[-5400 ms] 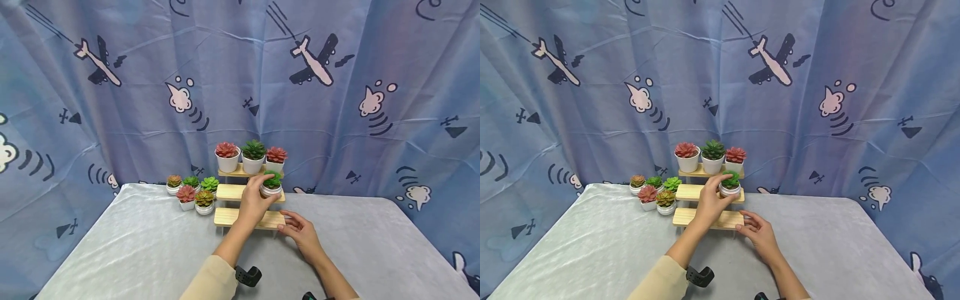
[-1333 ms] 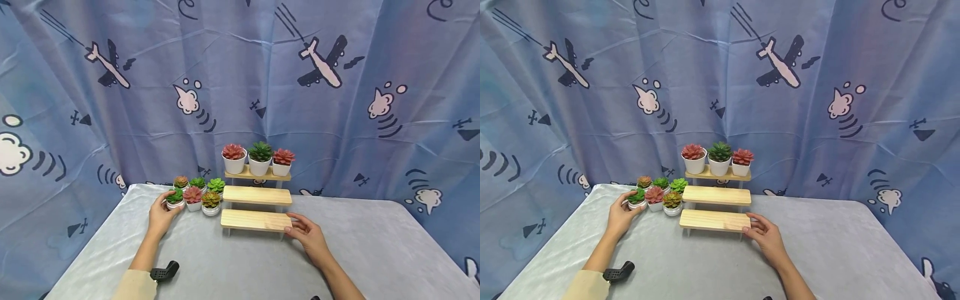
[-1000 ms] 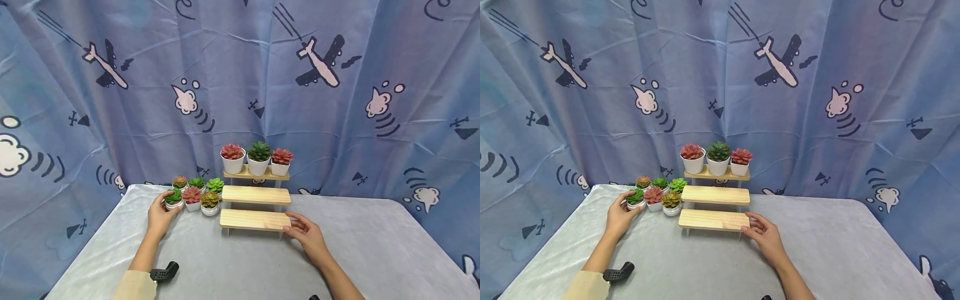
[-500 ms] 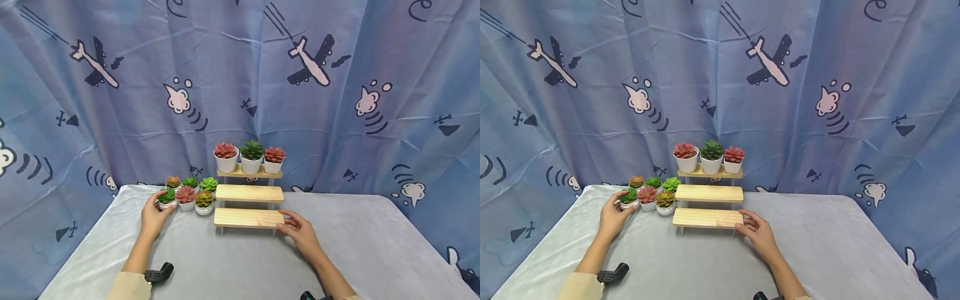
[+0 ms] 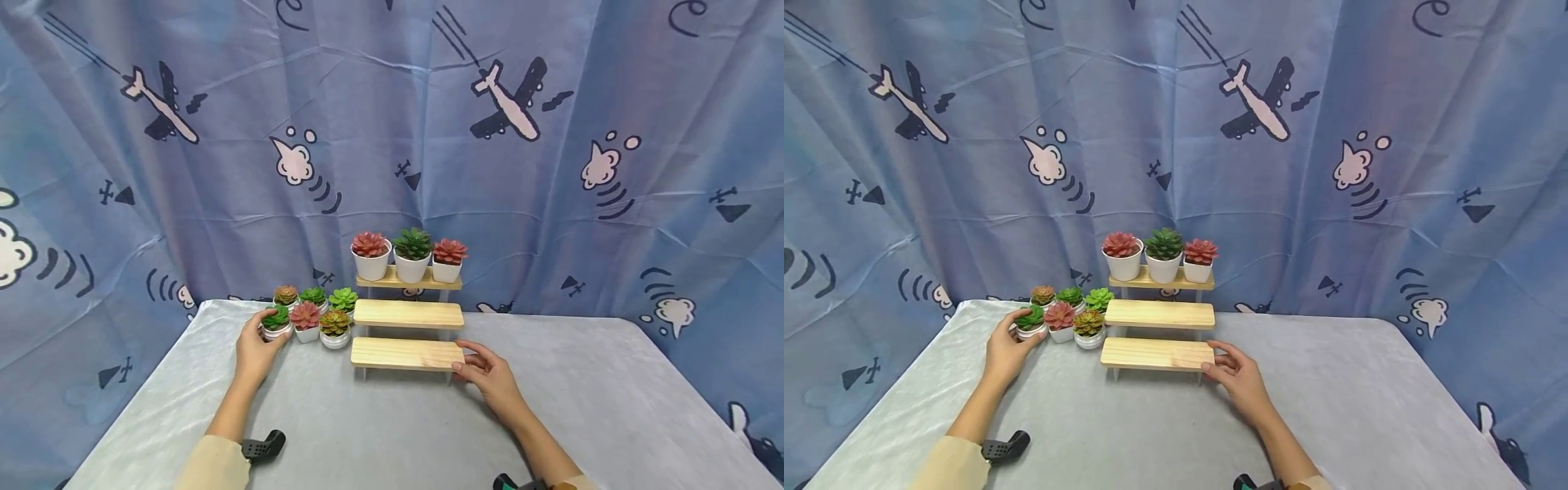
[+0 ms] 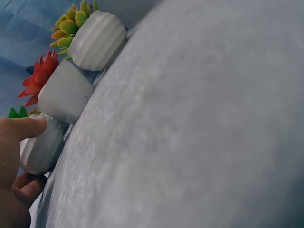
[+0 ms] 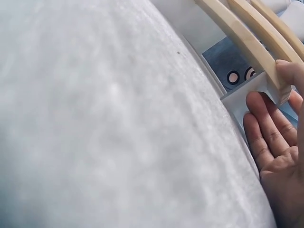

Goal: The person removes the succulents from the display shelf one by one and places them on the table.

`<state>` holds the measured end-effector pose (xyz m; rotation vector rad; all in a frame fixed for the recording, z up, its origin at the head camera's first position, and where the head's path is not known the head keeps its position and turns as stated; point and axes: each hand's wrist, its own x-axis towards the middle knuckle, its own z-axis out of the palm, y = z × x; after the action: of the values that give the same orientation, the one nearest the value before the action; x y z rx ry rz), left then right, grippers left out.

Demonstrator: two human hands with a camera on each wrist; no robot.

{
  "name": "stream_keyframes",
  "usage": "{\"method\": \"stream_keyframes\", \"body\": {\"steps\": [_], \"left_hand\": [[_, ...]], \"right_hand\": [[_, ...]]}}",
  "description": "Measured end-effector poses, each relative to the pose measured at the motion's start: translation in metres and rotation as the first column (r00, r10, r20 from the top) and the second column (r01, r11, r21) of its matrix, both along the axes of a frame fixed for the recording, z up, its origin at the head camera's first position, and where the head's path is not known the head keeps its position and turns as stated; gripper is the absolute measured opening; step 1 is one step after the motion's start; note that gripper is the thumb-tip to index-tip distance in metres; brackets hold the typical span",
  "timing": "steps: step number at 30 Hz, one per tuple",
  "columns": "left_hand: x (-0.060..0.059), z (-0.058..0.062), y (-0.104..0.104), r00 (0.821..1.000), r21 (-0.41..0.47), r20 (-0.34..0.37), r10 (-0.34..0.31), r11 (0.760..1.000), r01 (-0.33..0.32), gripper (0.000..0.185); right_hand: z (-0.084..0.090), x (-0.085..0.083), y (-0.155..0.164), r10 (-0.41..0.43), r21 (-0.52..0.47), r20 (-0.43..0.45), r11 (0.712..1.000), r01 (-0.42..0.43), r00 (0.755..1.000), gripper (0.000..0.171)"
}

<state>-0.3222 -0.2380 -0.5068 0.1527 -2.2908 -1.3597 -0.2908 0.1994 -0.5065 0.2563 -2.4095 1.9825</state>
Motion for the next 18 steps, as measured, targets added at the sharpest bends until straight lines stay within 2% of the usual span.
{"method": "stream_keyframes", "body": {"steps": [8,11,15,18], "left_hand": [[0.003,0.005,-0.002,1.000,-0.076,-0.004,-0.010,0.997,0.010,0.058],[0.005,0.010,-0.002,1.000,-0.131,-0.017,0.010,0.991,-0.012,0.056],[0.007,0.024,0.002,0.998,-0.180,-0.037,0.045,0.982,-0.051,0.055],[0.008,0.042,0.009,0.999,-0.191,-0.034,0.013,0.981,-0.019,0.057]], "right_hand": [[0.000,0.000,0.000,0.001,0.013,0.010,1.000,-0.001,1.000,0.055],[0.000,0.000,0.000,0.006,0.014,0.003,1.000,-0.006,1.000,0.055],[-0.001,-0.001,0.000,0.011,0.011,-0.005,1.000,-0.011,1.000,0.055],[0.000,0.000,0.000,0.005,0.005,-0.008,1.000,-0.005,1.000,0.055]]}}
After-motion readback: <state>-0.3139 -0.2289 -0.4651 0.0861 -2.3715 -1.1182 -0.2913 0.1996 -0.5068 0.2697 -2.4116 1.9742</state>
